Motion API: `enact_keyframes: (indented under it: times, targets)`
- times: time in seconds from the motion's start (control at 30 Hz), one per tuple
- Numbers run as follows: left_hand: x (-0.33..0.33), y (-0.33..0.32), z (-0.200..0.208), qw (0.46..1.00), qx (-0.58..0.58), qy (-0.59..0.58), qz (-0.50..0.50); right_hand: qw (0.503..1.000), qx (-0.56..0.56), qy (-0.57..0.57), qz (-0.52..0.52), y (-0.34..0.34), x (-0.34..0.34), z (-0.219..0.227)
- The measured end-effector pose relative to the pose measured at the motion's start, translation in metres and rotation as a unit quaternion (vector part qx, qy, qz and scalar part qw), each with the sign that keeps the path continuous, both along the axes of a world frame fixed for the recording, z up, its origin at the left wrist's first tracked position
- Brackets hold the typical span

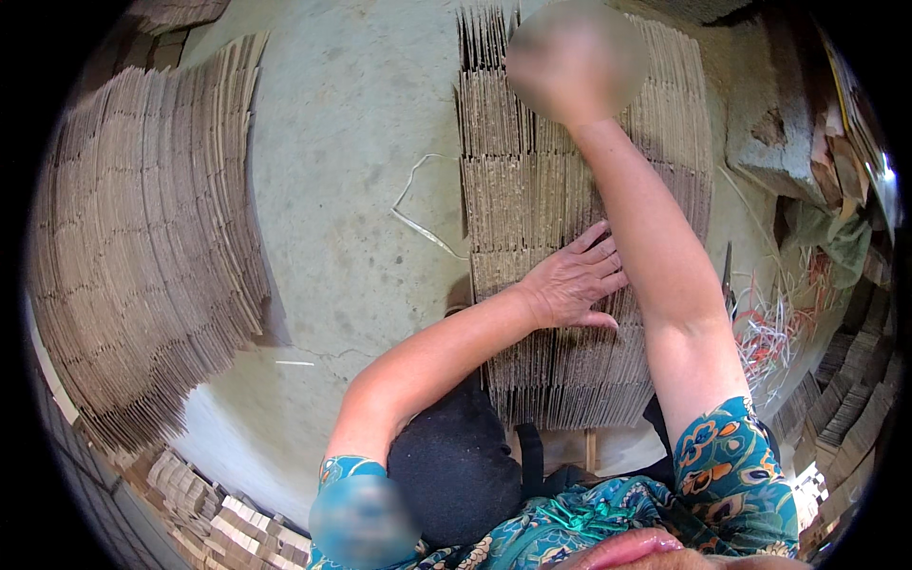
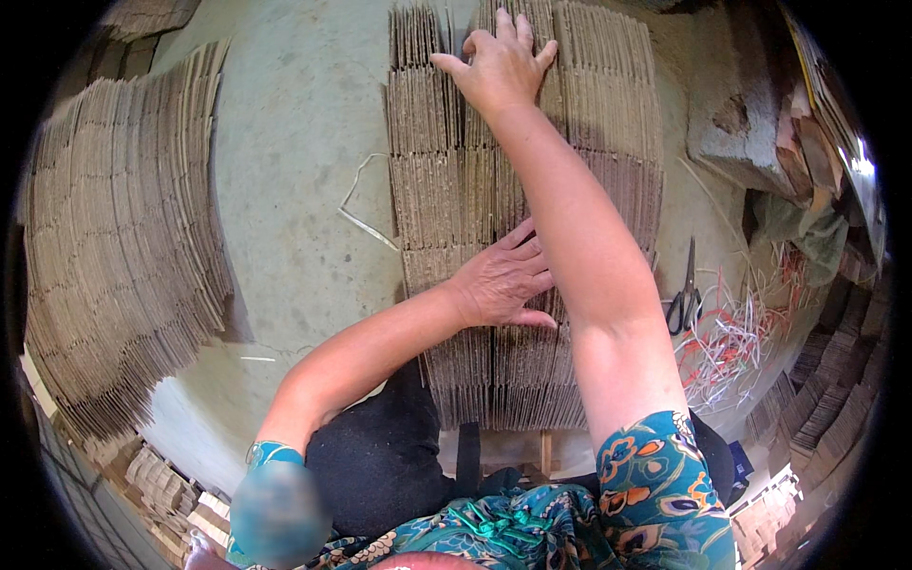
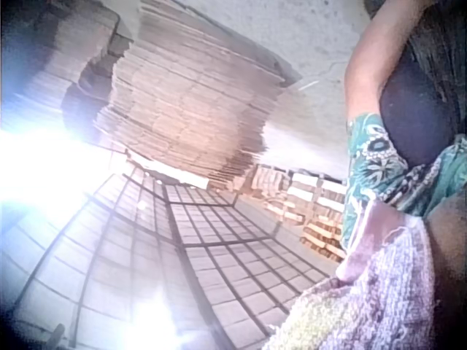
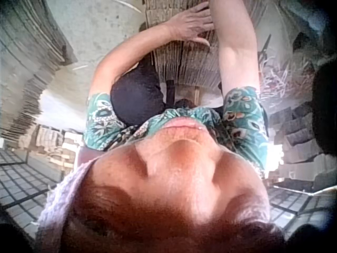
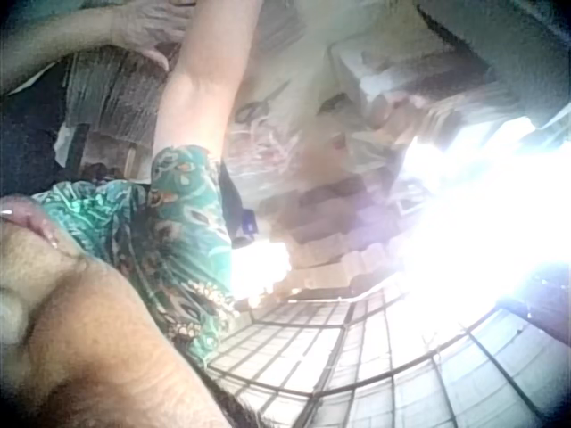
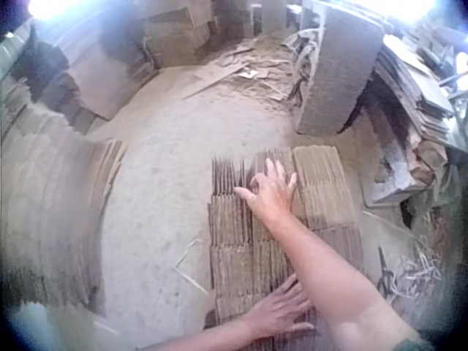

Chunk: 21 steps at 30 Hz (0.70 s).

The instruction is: The person sits on the floor and bundles stacks of flat cardboard pieces using white plastic ties. They pull ties from a pile, wrap them around the stacks, tie knots, and trim excess with scissors. The person repeatedly lifts and repositions stacks to secure them.

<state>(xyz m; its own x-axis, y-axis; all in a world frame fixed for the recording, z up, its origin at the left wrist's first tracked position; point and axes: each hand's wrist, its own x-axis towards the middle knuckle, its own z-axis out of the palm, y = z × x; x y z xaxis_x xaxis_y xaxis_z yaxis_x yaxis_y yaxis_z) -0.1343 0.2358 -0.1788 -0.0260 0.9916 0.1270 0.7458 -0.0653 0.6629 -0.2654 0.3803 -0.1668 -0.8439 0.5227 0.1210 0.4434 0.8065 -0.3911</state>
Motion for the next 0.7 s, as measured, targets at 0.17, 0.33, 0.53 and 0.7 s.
enact_keyframes:
  times: [0.17,0.33,0.53,0.7]
  targets:
    - [0.0,0.001,-0.002,1.0,0.008,0.019,-0.003,0.999,-0.04,0.0,-0.01,-0.002,-0.003,0.0]
    - [-0.001,0.001,-0.001,1.0,0.021,0.014,-0.001,0.999,-0.022,0.039,-0.019,0.001,-0.007,-0.015]
    - [-0.001,0.003,-0.002,1.0,0.03,0.004,-0.003,0.998,-0.021,0.057,0.007,0.001,-0.009,-0.027]
    - [0.0,0.002,0.0,0.999,0.033,-0.008,0.004,0.999,-0.025,0.023,0.008,-0.01,-0.008,-0.005]
